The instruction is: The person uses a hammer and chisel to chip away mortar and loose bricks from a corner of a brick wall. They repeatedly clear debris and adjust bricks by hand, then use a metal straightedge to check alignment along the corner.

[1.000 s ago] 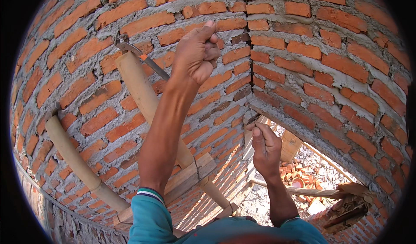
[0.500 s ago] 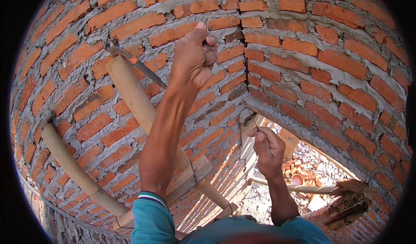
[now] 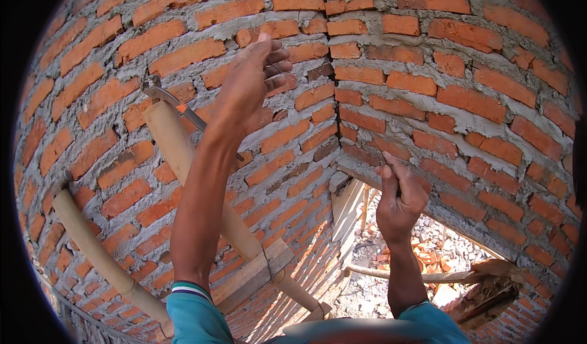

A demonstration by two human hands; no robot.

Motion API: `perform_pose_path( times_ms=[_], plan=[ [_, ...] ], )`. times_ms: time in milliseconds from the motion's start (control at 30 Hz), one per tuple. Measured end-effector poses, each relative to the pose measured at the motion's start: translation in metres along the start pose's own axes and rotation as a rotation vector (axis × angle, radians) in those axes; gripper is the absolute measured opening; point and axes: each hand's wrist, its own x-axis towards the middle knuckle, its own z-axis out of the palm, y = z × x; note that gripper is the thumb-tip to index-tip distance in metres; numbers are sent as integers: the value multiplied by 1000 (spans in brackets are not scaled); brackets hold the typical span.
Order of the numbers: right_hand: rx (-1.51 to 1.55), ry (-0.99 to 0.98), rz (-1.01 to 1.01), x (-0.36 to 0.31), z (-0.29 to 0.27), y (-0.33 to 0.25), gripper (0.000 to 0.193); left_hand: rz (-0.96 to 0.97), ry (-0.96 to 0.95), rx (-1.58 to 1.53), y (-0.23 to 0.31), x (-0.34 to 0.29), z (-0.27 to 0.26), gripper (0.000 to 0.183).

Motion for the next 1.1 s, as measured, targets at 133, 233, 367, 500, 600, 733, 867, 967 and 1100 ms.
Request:
perform_pose_path(
  times_ms=[133,233,367,500,600,733,867,967,1100],
  plan=[
    [-146,136,-175,62,-3,6,24,267,100,516,17,-21,-16,51],
    [-281,219,-237,137,0,19,21,589,24,824,23,-48,-37,39],
    [-510,250,-384,255,28,38,20,820,-71,1286,17,-76,-65,21],
    [-670,183,-446,344,70,35,26,864,-271,1420,7,-84,-90,17],
    [-696,66,-322,389,94,23,27,928,-344,1405,-2,-84,-101,19],
    [-769,28,-277,428,124,17,30,952,-347,1459,-12,-88,-106,21],
    [-785,-1,-259,450,156,24,30,1038,-287,1423,-16,-92,-107,21],
    [-823,-11,-291,458,174,28,31,1032,-288,1459,-16,-93,-108,22],
    [-655,-11,-176,468,192,38,34,987,-284,1438,-17,-94,-109,23]
  ],
)
